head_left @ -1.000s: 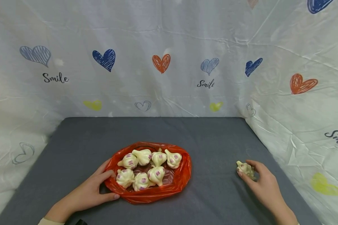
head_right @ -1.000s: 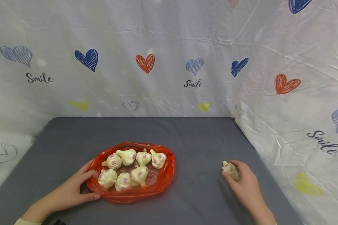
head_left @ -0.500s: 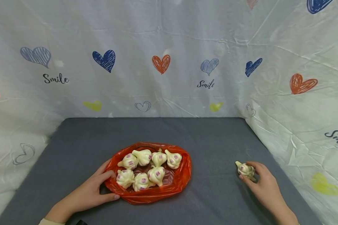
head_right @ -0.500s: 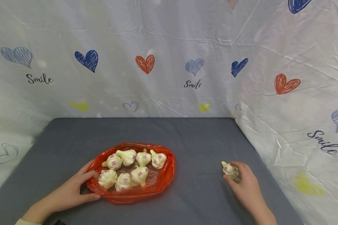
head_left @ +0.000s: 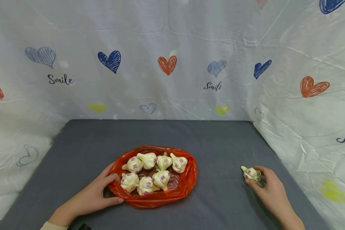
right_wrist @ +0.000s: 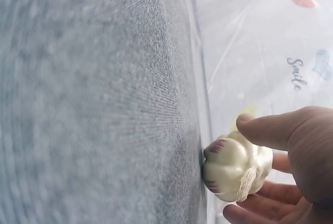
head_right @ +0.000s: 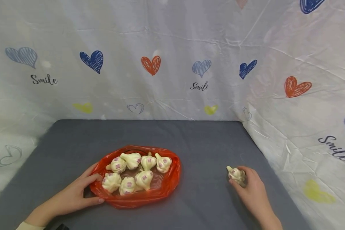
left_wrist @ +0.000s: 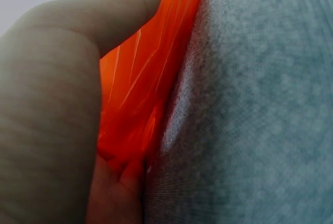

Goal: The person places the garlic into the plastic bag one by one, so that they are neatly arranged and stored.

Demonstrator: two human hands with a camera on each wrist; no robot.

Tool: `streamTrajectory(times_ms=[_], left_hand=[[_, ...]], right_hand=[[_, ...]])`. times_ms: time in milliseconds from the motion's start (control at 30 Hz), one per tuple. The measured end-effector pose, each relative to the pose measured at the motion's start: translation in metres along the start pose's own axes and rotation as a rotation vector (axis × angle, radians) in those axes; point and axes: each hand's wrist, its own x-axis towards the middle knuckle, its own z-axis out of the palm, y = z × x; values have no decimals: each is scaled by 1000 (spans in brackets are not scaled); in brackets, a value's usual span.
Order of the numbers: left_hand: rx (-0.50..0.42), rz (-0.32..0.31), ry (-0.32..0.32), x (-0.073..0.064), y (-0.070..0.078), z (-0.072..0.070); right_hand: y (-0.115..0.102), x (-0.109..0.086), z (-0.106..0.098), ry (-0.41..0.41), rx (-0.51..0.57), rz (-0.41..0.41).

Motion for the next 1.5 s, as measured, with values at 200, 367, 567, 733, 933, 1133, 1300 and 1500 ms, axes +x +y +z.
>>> streamTrajectory(times_ms=[200,367,567,733,933,1133,1300,1500], left_hand=[[0,4,0,0,0,0],[-2,5,-3,1,0,1],[1,2,-2,0,-1,1],[2,7,4,0,-1,0],[-8,-7,-3,0,2,-1],[-11,0,-3,1,1,-1],[1,7,2,0,-1,-1],[-11,15,1,0,0,-1]], right_hand=[[-2,3,-2,-73,10,89],[-1,3,-1,-62,18,101],[-2,3,0,-43,27,102],[-2,5,0,-58,31,107],[-2,5,2,-20,38,65],[-4,8,2,14,8,17],[-12,13,3,51,7,-54],[-27,20,6,80,32,-175]])
